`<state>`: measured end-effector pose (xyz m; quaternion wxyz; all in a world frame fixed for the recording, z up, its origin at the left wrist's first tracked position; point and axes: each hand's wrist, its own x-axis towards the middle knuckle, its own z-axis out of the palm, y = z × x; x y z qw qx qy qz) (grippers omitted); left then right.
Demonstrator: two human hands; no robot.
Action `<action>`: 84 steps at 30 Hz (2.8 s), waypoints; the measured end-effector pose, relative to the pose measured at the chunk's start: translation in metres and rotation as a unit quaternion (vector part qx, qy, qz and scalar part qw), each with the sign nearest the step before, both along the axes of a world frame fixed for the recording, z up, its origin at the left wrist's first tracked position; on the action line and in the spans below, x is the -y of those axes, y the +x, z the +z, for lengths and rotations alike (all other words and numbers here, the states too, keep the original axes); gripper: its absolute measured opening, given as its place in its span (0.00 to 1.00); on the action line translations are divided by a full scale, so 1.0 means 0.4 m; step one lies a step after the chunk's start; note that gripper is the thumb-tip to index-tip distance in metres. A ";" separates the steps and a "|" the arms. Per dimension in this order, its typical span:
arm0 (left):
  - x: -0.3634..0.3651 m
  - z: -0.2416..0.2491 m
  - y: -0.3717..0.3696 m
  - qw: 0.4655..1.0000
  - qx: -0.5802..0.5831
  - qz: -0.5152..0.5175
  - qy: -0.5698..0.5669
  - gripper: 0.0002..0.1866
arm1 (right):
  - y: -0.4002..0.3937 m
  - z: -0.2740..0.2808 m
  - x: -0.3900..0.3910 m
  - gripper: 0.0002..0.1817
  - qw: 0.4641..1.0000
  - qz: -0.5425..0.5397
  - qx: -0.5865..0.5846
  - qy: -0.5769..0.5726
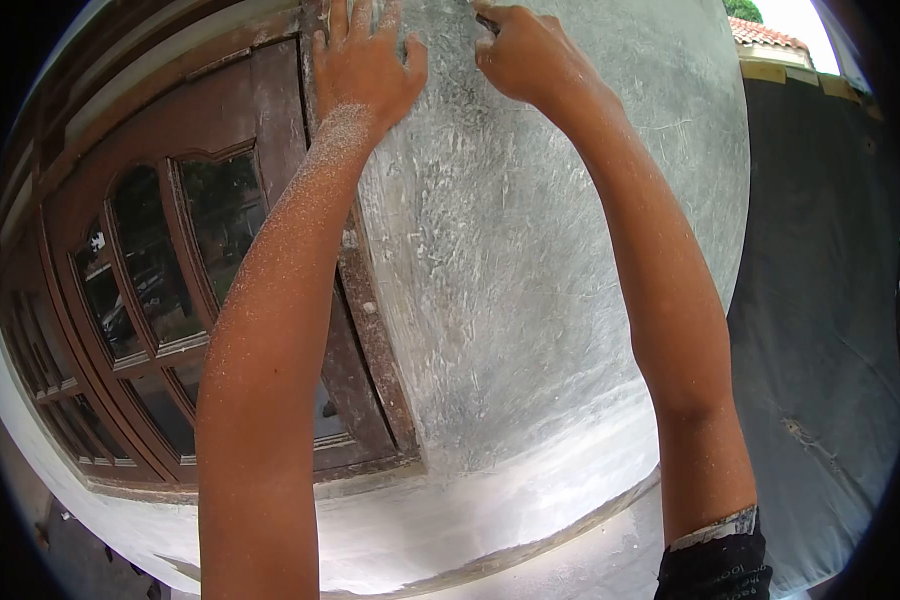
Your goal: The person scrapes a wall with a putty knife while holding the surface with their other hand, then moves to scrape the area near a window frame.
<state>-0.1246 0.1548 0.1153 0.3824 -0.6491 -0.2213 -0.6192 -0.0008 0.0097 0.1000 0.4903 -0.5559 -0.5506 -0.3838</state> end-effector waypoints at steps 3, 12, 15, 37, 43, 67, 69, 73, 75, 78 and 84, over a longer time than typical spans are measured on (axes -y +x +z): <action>-0.002 -0.001 0.006 1.000 0.016 -0.012 0.018 0.33 | 0.012 -0.047 -0.017 0.26 0.999 -0.026 0.028 0.027; 0.015 -0.007 -0.001 1.000 0.004 0.002 -0.023 0.33 | 0.012 -0.014 -0.022 0.26 0.999 -0.029 0.015 -0.004; 0.008 -0.007 0.004 1.000 0.019 -0.022 0.010 0.32 | 0.026 -0.042 -0.052 0.26 0.994 -0.061 0.074 0.060; 0.004 -0.003 -0.002 1.000 0.006 -0.029 -0.006 0.27 | -0.048 -0.040 -0.016 0.25 0.998 -0.049 0.009 -0.028; 0.012 -0.005 -0.006 0.999 0.010 -0.043 -0.018 0.29 | -0.046 0.017 -0.036 0.29 0.998 -0.062 0.020 0.016; 0.014 -0.008 0.003 1.000 0.013 -0.010 0.000 0.29 | -0.082 -0.014 -0.023 0.23 0.998 -0.058 0.001 -0.011; 0.007 -0.005 0.004 1.000 0.015 -0.025 0.011 0.28 | -0.096 -0.021 -0.009 0.24 0.998 -0.060 -0.005 -0.017; 0.003 -0.002 0.004 0.999 0.024 -0.035 0.016 0.28 | -0.085 0.040 -0.040 0.30 0.998 -0.046 0.005 0.047; 0.006 -0.002 0.003 0.999 0.024 -0.046 0.014 0.27 | -0.078 0.044 -0.045 0.29 0.997 -0.062 0.020 0.046; 0.016 -0.005 -0.004 1.000 0.008 -0.027 -0.013 0.26 | -0.102 -0.008 -0.027 0.29 0.995 -0.095 0.021 0.014; 0.011 -0.002 0.003 0.998 0.018 -0.063 0.015 0.29 | -0.093 0.065 -0.033 0.29 0.998 -0.068 0.016 0.000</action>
